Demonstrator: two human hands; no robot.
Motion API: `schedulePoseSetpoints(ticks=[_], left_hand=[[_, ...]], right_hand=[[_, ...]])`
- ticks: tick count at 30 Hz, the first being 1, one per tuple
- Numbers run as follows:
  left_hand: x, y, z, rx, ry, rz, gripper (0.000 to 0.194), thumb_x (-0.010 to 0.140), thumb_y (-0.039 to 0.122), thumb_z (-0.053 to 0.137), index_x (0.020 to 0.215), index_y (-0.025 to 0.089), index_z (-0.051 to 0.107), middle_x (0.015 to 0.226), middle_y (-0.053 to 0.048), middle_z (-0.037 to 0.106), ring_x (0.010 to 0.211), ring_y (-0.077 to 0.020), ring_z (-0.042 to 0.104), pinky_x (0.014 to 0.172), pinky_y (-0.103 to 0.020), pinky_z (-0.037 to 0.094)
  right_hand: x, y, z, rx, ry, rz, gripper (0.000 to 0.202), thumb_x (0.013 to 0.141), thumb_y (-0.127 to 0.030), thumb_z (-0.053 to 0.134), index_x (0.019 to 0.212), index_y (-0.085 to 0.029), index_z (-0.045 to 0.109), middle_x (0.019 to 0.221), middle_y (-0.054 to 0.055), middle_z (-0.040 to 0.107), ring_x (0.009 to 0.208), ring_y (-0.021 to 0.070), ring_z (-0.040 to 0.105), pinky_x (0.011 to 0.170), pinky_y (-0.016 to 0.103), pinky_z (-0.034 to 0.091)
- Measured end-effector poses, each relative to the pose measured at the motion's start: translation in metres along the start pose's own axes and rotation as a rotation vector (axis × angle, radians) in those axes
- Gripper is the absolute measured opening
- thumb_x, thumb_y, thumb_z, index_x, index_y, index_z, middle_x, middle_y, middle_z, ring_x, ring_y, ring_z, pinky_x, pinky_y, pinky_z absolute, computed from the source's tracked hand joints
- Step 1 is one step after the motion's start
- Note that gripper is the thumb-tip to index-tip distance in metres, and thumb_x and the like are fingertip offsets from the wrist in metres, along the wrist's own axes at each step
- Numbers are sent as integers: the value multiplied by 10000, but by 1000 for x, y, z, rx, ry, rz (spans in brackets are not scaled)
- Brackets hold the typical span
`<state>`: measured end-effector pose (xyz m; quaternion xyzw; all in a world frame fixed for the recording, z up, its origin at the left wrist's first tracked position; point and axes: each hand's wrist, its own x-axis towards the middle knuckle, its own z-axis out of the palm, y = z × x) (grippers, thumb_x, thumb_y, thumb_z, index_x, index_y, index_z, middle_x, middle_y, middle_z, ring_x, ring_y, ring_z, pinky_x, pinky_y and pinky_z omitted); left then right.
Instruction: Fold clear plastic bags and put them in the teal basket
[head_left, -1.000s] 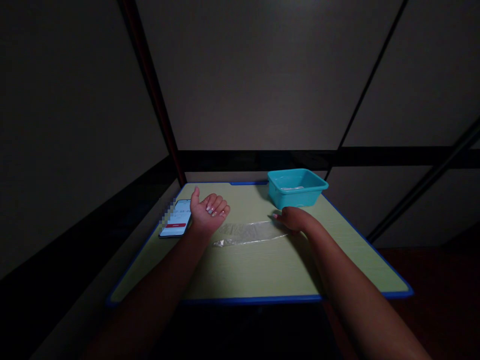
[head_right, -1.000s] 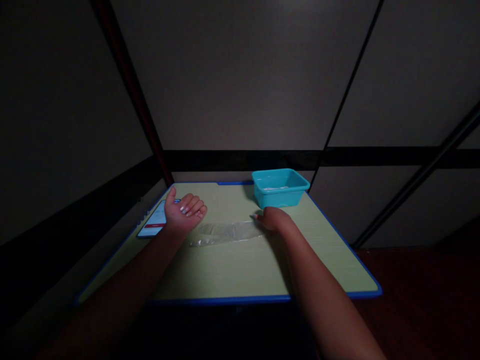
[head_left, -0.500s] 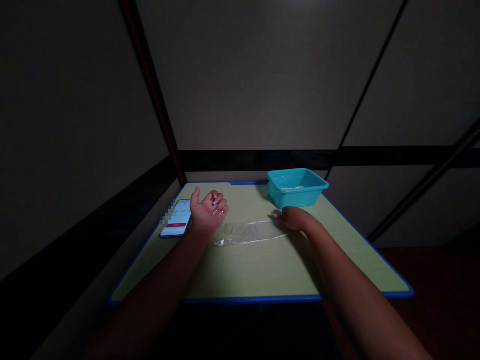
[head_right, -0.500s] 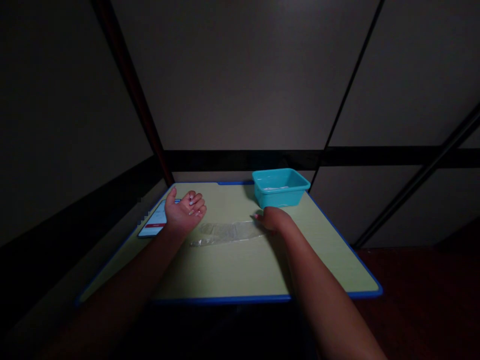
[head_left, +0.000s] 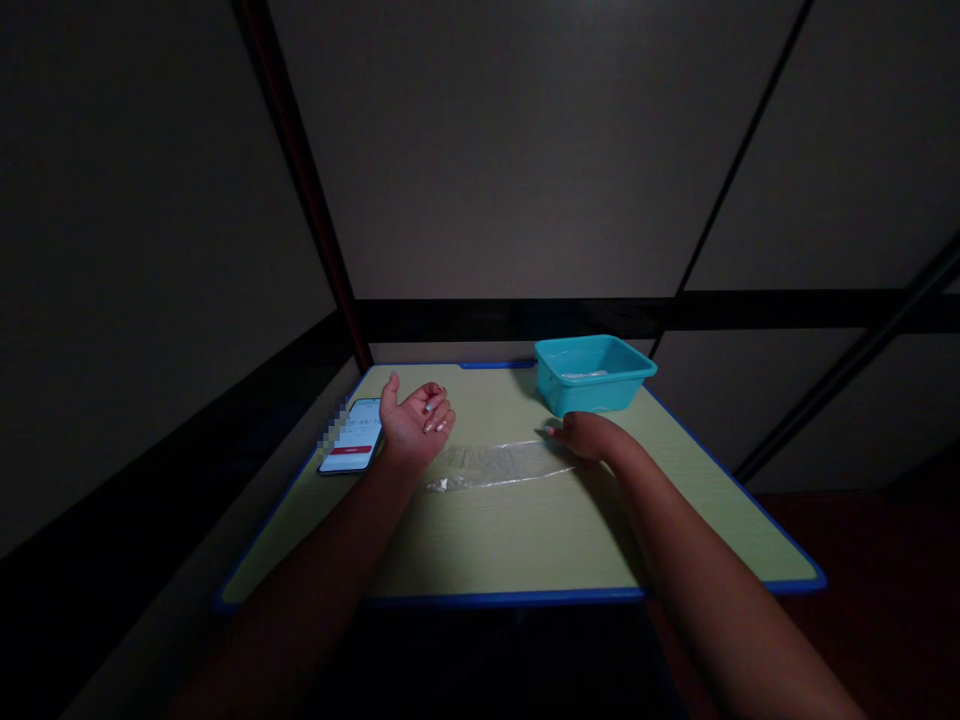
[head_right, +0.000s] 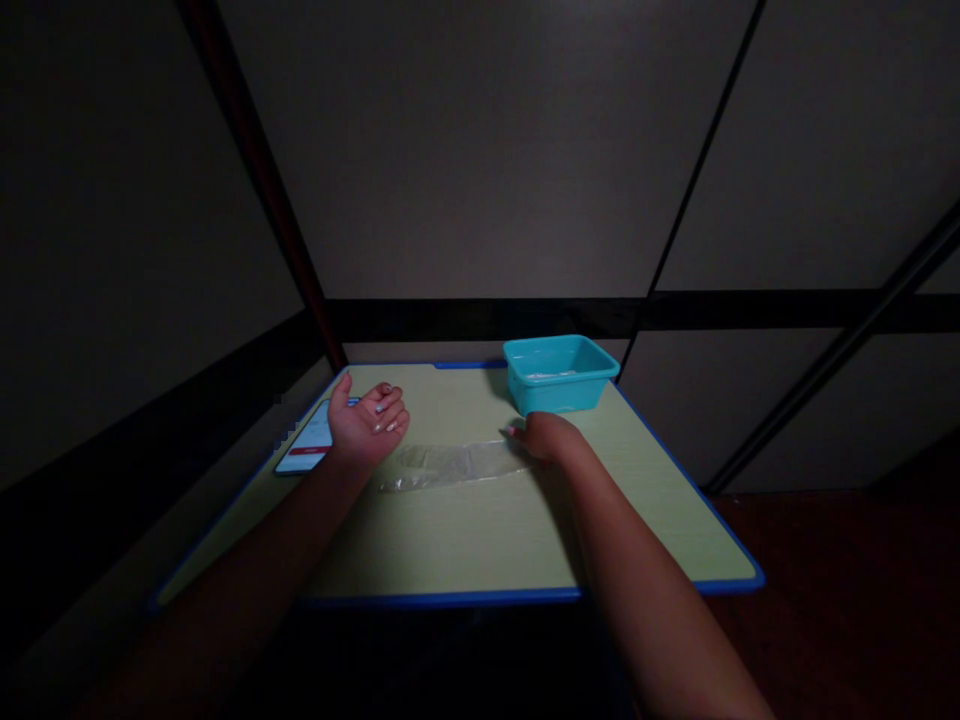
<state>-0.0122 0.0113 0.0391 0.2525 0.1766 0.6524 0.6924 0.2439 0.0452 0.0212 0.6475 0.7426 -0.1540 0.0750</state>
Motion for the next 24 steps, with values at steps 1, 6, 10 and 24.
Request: schedulePoseSetpoints(ticks=[1, 6, 10, 24], left_hand=[[0, 0, 0, 3, -9, 2, 638, 834, 644, 259, 579, 134, 544, 447, 31, 394, 283, -50, 261, 324, -207, 272], [-1, 0, 0, 7, -31, 3, 671, 850, 628, 236, 556, 122, 564, 432, 22, 407, 266, -46, 273, 319, -205, 285], [-1, 0, 0, 9, -53, 7, 698, 861, 619, 213, 534, 119, 574, 409, 23, 392, 253, -46, 265, 310, -207, 282], [1, -2, 0, 146, -78, -6, 642, 843, 608, 305, 538, 118, 588, 384, 28, 386, 242, -57, 266, 307, -213, 252]], right_hand=[[0, 0, 0, 0, -1, -3, 546, 903, -527, 310, 946, -114, 664, 682, 118, 689, 604, 199, 634, 582, 269, 409], [0, 0, 0, -17, 14, -6, 543, 901, -528, 323, 997, -111, 658, 720, 131, 692, 650, 214, 647, 613, 277, 418], [1, 0, 1, -27, 17, -9, 556, 905, -523, 312, 1024, -102, 655, 770, 155, 694, 704, 231, 652, 631, 286, 421], [0, 0, 0, -27, 10, -9, 568, 902, -535, 316, 992, -101, 671, 720, 143, 697, 661, 219, 653, 617, 276, 418]])
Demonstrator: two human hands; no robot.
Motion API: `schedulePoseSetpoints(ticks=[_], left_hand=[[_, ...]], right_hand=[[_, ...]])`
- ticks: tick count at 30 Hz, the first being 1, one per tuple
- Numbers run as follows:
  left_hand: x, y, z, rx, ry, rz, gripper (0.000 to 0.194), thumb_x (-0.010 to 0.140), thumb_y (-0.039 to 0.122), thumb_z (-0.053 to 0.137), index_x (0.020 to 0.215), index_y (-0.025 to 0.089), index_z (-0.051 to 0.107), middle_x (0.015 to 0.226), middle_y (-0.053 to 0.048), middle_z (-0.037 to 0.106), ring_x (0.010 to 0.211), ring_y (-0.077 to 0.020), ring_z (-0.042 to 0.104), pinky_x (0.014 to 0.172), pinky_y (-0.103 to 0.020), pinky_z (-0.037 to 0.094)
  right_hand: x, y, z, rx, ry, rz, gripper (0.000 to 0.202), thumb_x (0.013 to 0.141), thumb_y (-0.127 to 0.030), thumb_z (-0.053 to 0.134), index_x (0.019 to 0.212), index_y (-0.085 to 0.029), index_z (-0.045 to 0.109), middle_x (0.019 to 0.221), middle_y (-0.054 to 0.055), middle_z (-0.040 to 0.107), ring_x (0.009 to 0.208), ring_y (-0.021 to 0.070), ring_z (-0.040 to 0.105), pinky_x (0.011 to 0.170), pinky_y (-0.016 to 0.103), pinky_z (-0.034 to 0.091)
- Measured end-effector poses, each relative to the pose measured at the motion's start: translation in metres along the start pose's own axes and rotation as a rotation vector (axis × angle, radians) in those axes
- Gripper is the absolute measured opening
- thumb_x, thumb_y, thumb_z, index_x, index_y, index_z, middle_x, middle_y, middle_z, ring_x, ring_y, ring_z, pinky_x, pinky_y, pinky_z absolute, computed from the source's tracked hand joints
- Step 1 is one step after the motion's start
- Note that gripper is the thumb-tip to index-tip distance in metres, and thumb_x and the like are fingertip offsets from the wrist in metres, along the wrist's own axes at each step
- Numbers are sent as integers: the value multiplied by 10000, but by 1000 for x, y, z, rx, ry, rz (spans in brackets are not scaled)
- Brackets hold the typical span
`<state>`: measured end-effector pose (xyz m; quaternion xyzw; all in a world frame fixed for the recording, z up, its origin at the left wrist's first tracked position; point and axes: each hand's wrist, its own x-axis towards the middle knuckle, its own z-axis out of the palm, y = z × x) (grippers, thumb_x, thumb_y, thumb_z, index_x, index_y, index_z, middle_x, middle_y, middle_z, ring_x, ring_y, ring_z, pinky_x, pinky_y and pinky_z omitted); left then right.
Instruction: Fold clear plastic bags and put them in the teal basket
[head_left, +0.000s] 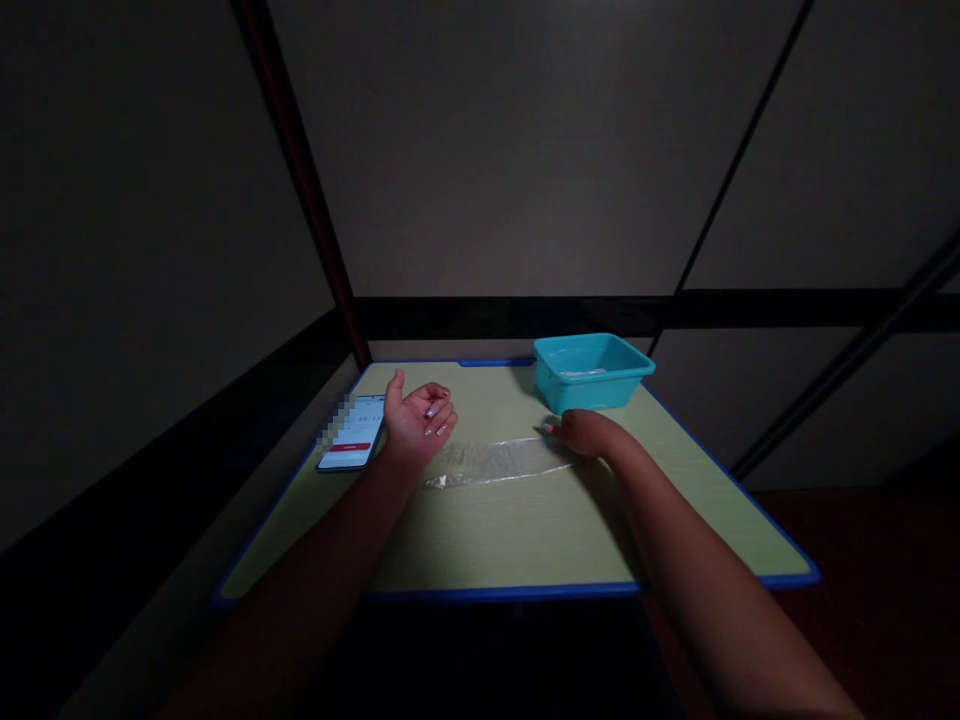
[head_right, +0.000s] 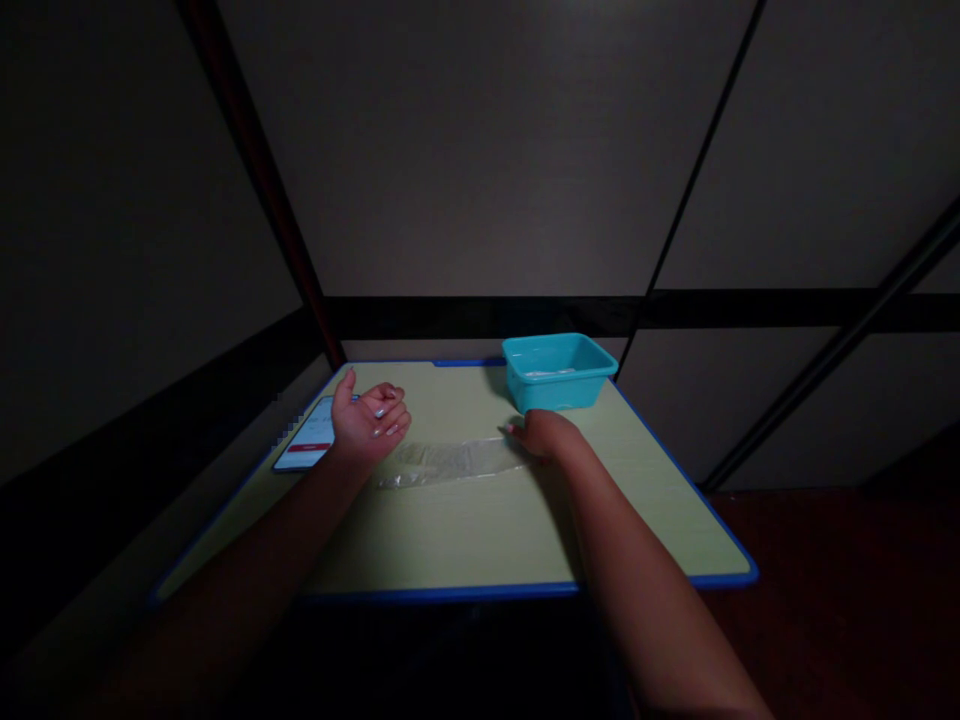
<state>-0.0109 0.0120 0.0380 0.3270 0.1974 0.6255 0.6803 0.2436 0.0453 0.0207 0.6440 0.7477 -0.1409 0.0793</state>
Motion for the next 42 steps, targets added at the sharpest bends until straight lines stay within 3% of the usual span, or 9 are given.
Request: schedulePoseSetpoints(ticks=[4, 7, 11, 16, 19, 26, 35, 42], left_hand=[[0, -17, 3, 456, -54, 30, 393, 816, 420, 489, 594, 129, 632, 411, 23, 426, 314, -72, 316, 342, -194, 209], [-5, -33, 4, 883, -215, 176, 62, 688, 229, 667, 671, 171, 657, 563, 14, 523, 484, -100, 430, 445, -186, 285], [-8, -44, -2, 1325, -545, 311, 120, 664, 158, 671, 769, 211, 648, 780, -17, 578, 741, -166, 512, 680, -245, 369], [-5, -45, -11, 1630, -714, 348, 96, 760, 183, 569, 840, 213, 614, 864, -40, 572, 849, -201, 509, 773, -306, 371], [-5, -47, -11, 1731, -706, 390, 84, 782, 209, 555, 844, 198, 609, 874, -52, 560, 874, -207, 494, 792, -317, 375], [-4, -56, -7, 1781, -551, 466, 94, 786, 185, 536, 812, 193, 625, 855, -55, 551, 883, -215, 466, 795, -333, 372], [-1, -59, -15, 1777, -560, 402, 73, 757, 219, 597, 822, 201, 626, 864, -48, 555, 880, -215, 470, 809, -341, 366], [-1, -59, -16, 1793, -562, 393, 111, 735, 250, 629, 832, 198, 616, 874, -52, 561, 884, -221, 469, 815, -347, 369]], right_hand=[[-1, 0, -2, -4, -2, -4, 653, 887, -594, 292, 930, -85, 698, 790, 168, 705, 676, 217, 652, 627, 271, 419], [-3, 0, -3, -6, 14, 0, 684, 875, -626, 274, 931, -94, 700, 801, 163, 707, 687, 217, 651, 615, 262, 419], [-2, -1, -1, -3, 13, 18, 635, 885, -587, 289, 901, -104, 702, 805, 160, 706, 700, 218, 652, 585, 254, 415], [4, 0, 5, -42, 65, 22, 570, 884, -537, 325, 963, -103, 686, 911, 185, 694, 784, 243, 652, 611, 268, 423], [4, 0, 5, -31, 40, 20, 593, 882, -557, 312, 970, -102, 681, 847, 175, 700, 770, 235, 654, 610, 260, 423], [-1, -2, 1, -17, 20, 29, 603, 882, -572, 303, 947, -110, 685, 760, 150, 701, 701, 223, 657, 612, 263, 424], [-2, -3, 0, 8, 0, 31, 611, 882, -587, 299, 937, -112, 680, 762, 143, 702, 641, 210, 657, 602, 265, 431], [1, -3, 1, 8, 32, 41, 541, 902, -507, 316, 960, -104, 673, 785, 156, 704, 705, 228, 662, 624, 271, 432]])
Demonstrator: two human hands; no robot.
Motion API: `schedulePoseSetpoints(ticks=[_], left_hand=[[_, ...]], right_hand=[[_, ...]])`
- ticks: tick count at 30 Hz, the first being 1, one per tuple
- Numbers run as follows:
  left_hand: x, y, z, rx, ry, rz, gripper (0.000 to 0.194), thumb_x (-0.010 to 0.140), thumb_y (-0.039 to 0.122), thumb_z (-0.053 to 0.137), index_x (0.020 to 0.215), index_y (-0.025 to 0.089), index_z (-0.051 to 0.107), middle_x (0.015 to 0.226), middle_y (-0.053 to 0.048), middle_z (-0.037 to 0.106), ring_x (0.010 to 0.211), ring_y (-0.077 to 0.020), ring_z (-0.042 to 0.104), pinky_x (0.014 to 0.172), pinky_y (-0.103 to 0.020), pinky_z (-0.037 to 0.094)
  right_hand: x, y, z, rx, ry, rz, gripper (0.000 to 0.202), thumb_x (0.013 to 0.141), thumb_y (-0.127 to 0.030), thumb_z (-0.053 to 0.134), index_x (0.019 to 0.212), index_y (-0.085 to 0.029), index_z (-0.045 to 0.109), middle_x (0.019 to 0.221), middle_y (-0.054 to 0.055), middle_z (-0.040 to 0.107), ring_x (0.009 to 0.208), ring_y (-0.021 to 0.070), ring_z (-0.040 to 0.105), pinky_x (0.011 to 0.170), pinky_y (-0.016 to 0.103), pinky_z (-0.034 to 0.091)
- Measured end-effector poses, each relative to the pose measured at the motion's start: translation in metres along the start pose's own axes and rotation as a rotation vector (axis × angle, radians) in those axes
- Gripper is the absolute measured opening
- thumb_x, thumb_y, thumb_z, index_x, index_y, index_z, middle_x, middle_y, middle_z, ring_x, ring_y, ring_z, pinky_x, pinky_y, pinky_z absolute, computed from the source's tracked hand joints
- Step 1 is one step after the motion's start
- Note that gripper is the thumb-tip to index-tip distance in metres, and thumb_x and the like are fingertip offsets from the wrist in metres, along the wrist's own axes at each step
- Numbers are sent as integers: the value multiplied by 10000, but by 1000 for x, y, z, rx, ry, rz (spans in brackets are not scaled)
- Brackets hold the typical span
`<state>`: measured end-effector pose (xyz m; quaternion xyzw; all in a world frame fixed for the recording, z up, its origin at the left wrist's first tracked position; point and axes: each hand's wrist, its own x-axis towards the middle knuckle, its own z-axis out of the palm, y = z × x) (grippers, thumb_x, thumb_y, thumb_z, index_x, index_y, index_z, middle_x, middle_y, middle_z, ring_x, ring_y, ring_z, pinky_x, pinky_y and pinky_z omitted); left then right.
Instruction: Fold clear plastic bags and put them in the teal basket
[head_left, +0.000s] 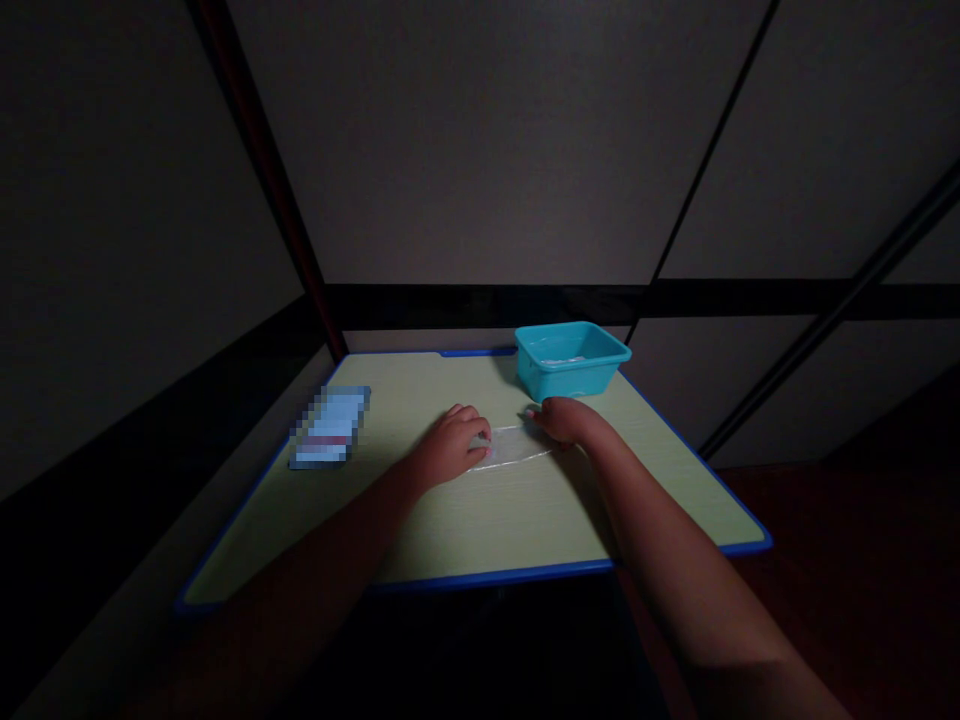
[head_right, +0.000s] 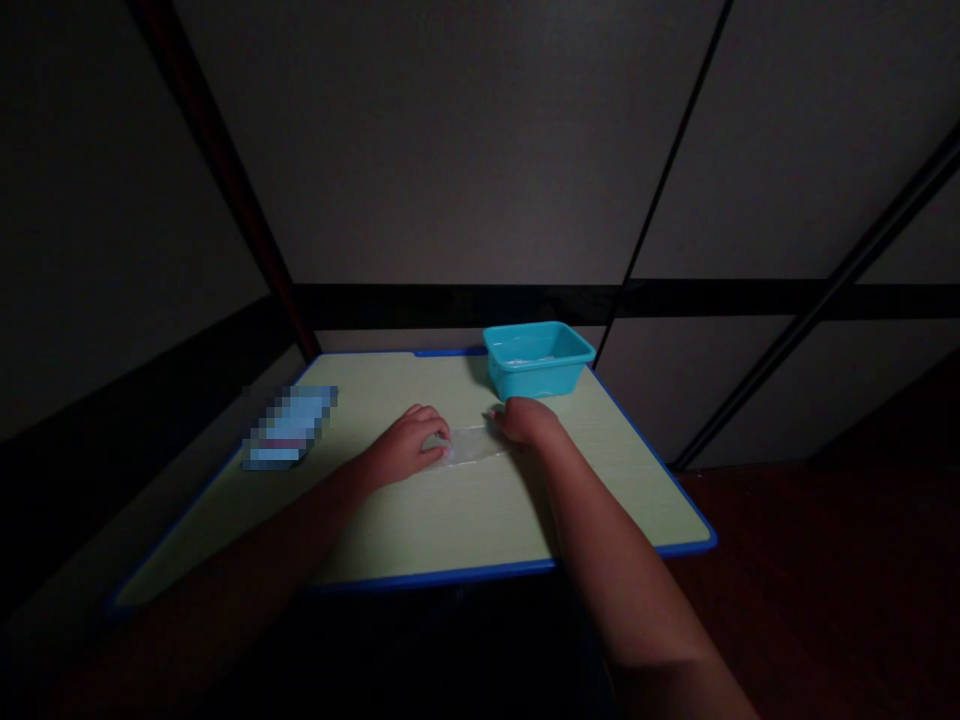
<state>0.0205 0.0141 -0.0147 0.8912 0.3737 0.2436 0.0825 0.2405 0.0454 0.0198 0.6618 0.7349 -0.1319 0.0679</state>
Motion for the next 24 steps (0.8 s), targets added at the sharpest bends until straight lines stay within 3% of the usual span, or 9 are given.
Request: schedulePoseSetpoints(ticks=[15, 24], left_hand=[[-2, 1, -3, 50, -42, -62, 277, 704, 340, 671, 960, 238, 638, 918, -50, 562, 908, -232, 462, 821, -344, 356], [-1, -2, -11, -133, 28, -35, 226, 693, 307, 675, 903, 229, 648, 911, -54, 574, 894, -230, 482, 837, -356, 351]], right_hand=[[-5, -1, -3, 4, -28, -18, 556, 889, -548, 326, 921, -121, 679, 747, 137, 701, 624, 201, 651, 574, 253, 426], [-6, -1, -3, 19, -25, -15, 546, 894, -539, 313, 930, -131, 674, 777, 133, 705, 581, 199, 650, 563, 262, 426]])
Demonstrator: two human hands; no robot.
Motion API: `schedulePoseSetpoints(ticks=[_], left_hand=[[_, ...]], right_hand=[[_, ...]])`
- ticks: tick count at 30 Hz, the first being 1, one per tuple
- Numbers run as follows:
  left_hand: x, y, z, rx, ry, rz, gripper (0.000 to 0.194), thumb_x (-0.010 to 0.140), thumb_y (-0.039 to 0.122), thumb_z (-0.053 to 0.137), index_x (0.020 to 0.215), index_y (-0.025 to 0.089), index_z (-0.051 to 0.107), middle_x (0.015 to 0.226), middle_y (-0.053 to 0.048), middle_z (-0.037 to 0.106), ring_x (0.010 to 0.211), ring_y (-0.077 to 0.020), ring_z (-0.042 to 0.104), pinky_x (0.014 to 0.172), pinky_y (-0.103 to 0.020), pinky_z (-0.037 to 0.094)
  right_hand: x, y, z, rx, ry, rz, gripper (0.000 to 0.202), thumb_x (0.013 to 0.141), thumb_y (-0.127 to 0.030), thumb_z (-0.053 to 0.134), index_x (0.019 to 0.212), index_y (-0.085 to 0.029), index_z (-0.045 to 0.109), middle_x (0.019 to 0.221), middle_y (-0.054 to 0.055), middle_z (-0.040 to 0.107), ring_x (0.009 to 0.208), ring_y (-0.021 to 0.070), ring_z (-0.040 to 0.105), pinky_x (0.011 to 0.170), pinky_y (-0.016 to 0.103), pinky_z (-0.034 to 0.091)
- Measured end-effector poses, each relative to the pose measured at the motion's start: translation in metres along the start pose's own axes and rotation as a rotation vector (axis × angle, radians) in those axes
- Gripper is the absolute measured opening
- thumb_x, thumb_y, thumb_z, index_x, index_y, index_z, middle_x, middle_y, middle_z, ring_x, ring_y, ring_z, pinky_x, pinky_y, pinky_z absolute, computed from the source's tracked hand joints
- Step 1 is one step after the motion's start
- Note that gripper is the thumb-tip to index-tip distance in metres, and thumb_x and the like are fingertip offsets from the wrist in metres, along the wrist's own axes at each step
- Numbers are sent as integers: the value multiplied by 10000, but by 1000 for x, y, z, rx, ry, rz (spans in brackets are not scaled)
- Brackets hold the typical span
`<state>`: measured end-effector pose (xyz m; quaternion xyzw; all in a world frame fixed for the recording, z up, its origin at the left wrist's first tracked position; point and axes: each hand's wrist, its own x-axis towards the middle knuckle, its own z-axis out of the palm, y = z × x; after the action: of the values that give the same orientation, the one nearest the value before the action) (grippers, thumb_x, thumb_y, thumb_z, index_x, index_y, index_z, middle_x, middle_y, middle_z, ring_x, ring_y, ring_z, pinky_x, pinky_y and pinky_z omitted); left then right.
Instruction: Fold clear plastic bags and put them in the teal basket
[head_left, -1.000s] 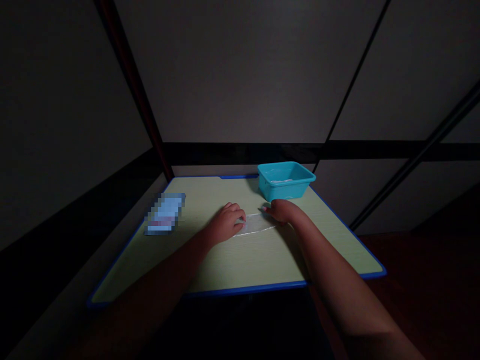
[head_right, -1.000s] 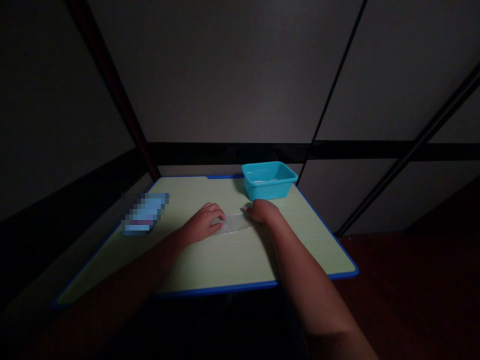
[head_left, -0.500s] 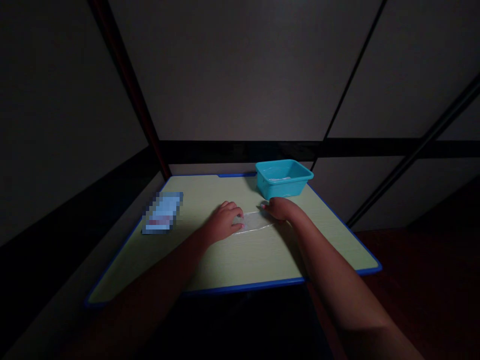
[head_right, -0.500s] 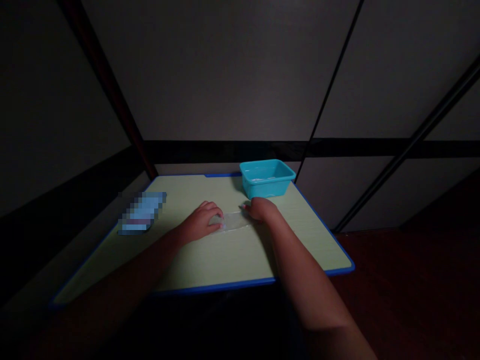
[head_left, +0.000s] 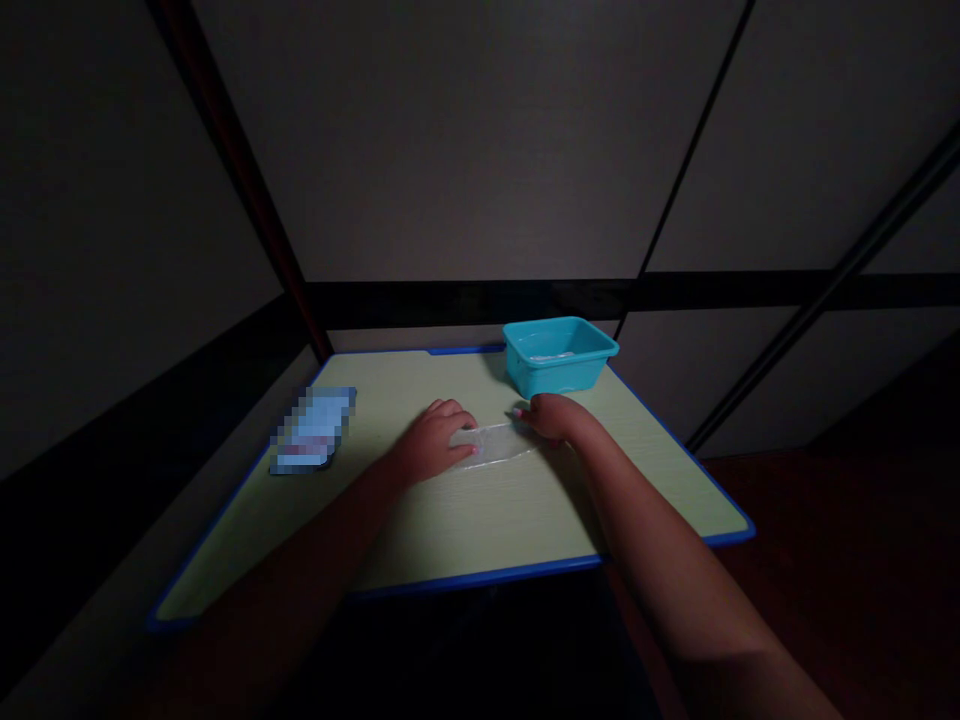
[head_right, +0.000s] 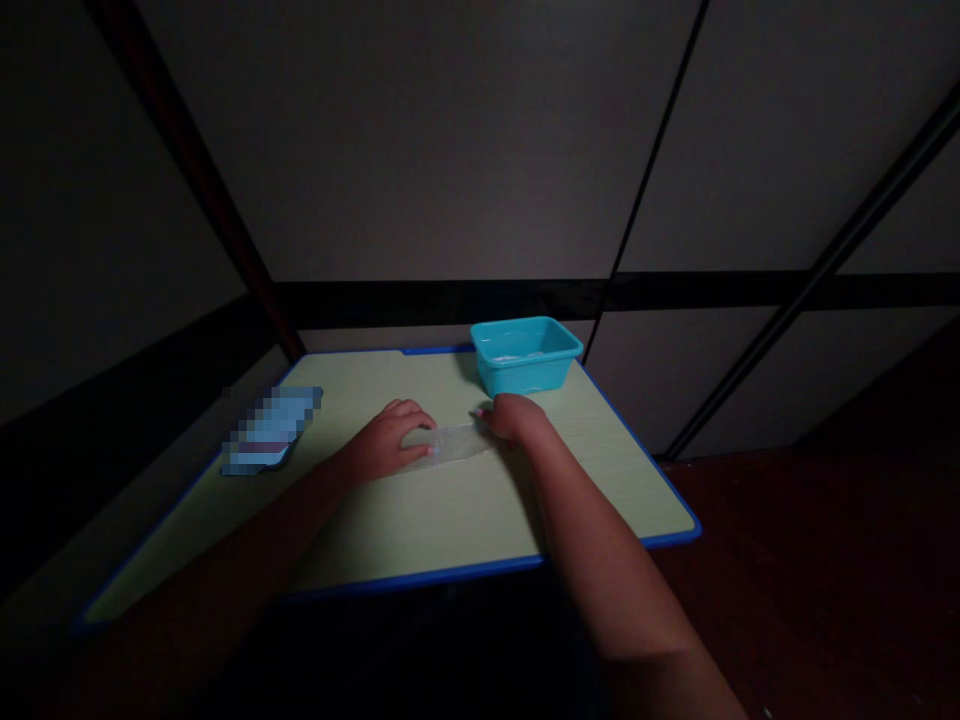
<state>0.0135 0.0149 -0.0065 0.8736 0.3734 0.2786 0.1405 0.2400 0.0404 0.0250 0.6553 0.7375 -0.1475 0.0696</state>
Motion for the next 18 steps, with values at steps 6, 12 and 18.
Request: schedulePoseSetpoints(ticks=[6, 12, 18], left_hand=[[-1, 0, -2, 46, -98, 56, 171, 723, 295, 649, 869, 210, 620, 888, -43, 579, 880, -213, 501, 802, -327, 380], [-1, 8, 0, 146, -102, 54, 143, 778, 288, 609, 887, 195, 599, 901, -43, 576, 899, -201, 506, 820, -317, 399], [-1, 8, 7, 191, -66, 39, 141, 777, 283, 604, 895, 206, 601, 912, -42, 570, 913, -206, 498, 836, -329, 395]], right_hand=[[2, 0, 2, 9, -12, 25, 544, 897, -515, 310, 967, -115, 672, 793, 145, 706, 621, 212, 663, 571, 264, 437], [2, -2, 3, 1, 22, 16, 533, 892, -497, 319, 975, -111, 677, 817, 153, 706, 675, 224, 668, 589, 267, 437], [5, -1, 4, -22, 37, 13, 508, 890, -501, 346, 973, -125, 677, 836, 148, 707, 715, 219, 668, 620, 262, 439]])
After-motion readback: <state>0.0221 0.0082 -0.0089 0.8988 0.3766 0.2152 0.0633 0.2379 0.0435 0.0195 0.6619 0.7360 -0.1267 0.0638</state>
